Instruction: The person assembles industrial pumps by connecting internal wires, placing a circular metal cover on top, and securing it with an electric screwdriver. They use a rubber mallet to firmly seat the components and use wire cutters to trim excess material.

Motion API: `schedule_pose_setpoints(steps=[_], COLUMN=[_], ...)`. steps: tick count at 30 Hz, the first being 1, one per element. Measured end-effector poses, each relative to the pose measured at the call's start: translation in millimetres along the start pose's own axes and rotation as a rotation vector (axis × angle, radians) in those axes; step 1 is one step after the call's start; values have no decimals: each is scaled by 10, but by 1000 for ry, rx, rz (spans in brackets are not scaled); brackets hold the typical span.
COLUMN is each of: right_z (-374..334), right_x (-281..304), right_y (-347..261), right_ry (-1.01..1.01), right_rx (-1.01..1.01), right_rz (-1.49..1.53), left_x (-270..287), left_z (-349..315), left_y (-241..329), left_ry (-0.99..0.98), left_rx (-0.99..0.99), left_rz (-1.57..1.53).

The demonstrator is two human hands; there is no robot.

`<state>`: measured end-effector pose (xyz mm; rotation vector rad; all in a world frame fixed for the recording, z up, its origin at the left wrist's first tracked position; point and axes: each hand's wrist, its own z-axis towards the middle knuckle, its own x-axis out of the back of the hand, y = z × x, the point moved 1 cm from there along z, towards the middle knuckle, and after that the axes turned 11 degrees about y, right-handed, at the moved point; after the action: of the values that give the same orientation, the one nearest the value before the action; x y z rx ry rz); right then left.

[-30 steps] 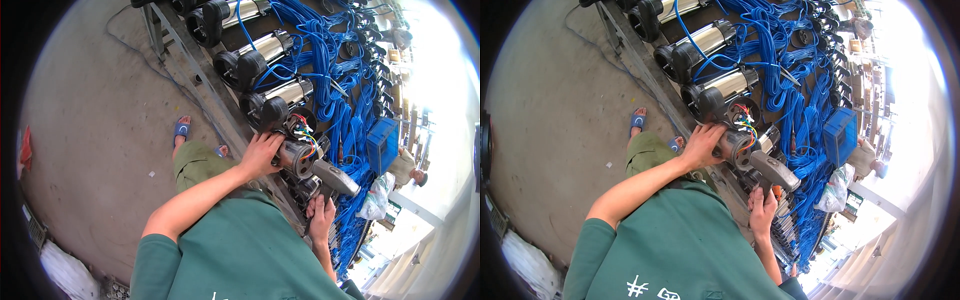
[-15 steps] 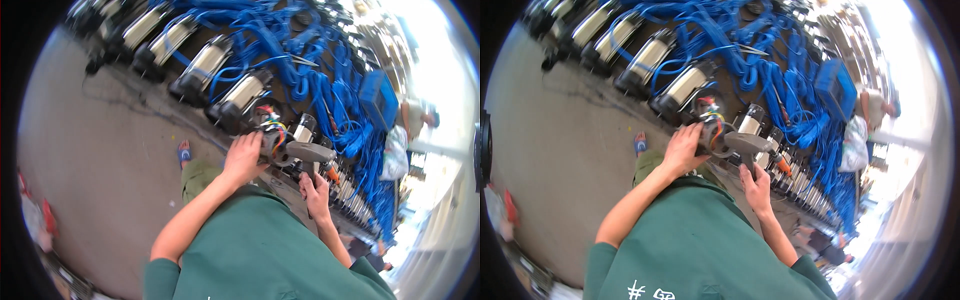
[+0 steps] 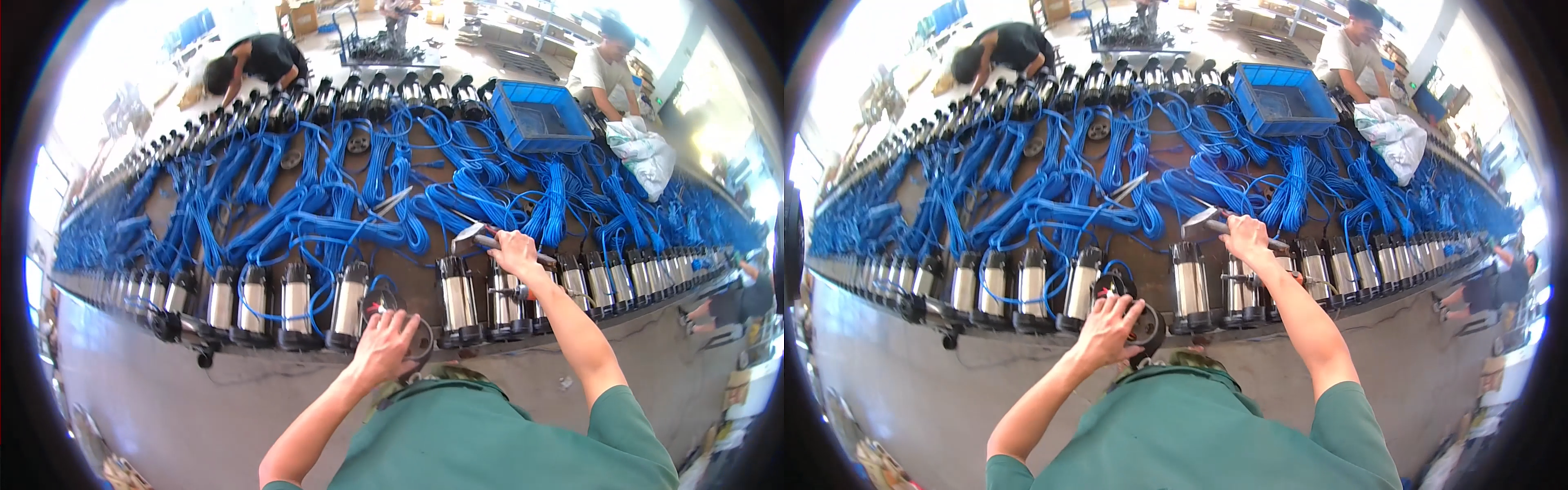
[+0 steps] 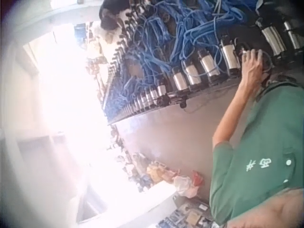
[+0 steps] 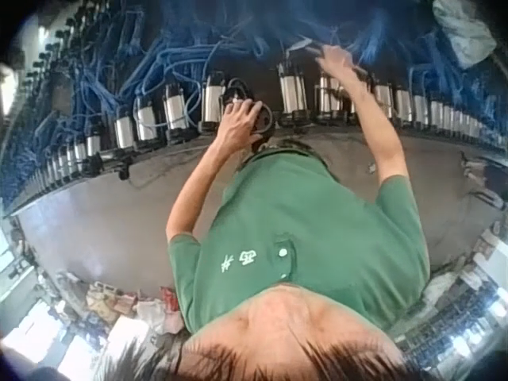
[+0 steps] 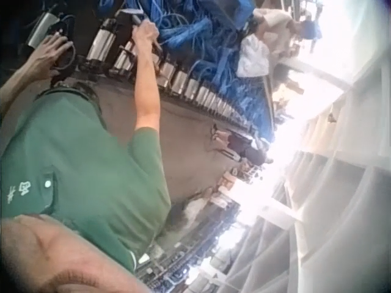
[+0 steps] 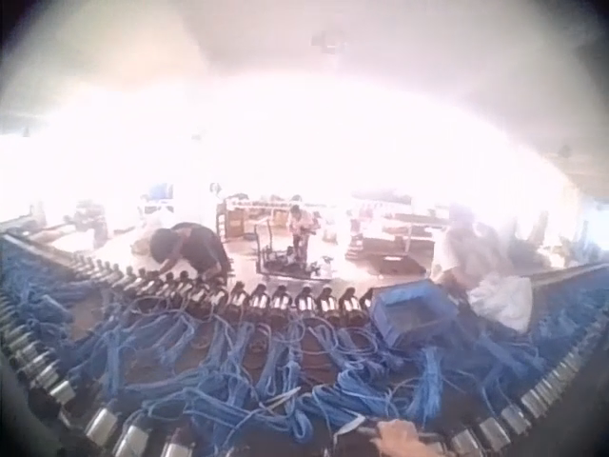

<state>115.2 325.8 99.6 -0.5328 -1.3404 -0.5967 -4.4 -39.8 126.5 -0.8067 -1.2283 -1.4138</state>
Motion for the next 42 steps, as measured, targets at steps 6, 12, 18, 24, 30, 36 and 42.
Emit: schedule_pose_setpoints(steps=[6, 12, 18, 24, 30, 36, 42], right_z=[-44, -24, -307, -434, -872, -1534, -1903], right_x=[-171, -221, -131, 124, 294, 681, 949], right_y=[6, -123, -346, -423, -524, -915, -1042], right_ry=[-72, -26, 10, -25, -69, -198, -343], right_rx=[20, 10, -296, -338, -337, -255, -147], right_rz=[18, 53, 405, 489, 799, 905, 784], left_x=[-56, -236, -350, -361, -398, -203, -604], left_z=[234, 297, 179, 206, 190, -143, -570], left_y=[58, 122, 62, 63, 38, 82, 430], left_ry=[-19, 119, 281, 369, 321, 372, 502], left_rx=[-152, -192, -183, -221, -247, 68, 1064], left_rz=[46, -79, -121, -128, -130, -193, -828])
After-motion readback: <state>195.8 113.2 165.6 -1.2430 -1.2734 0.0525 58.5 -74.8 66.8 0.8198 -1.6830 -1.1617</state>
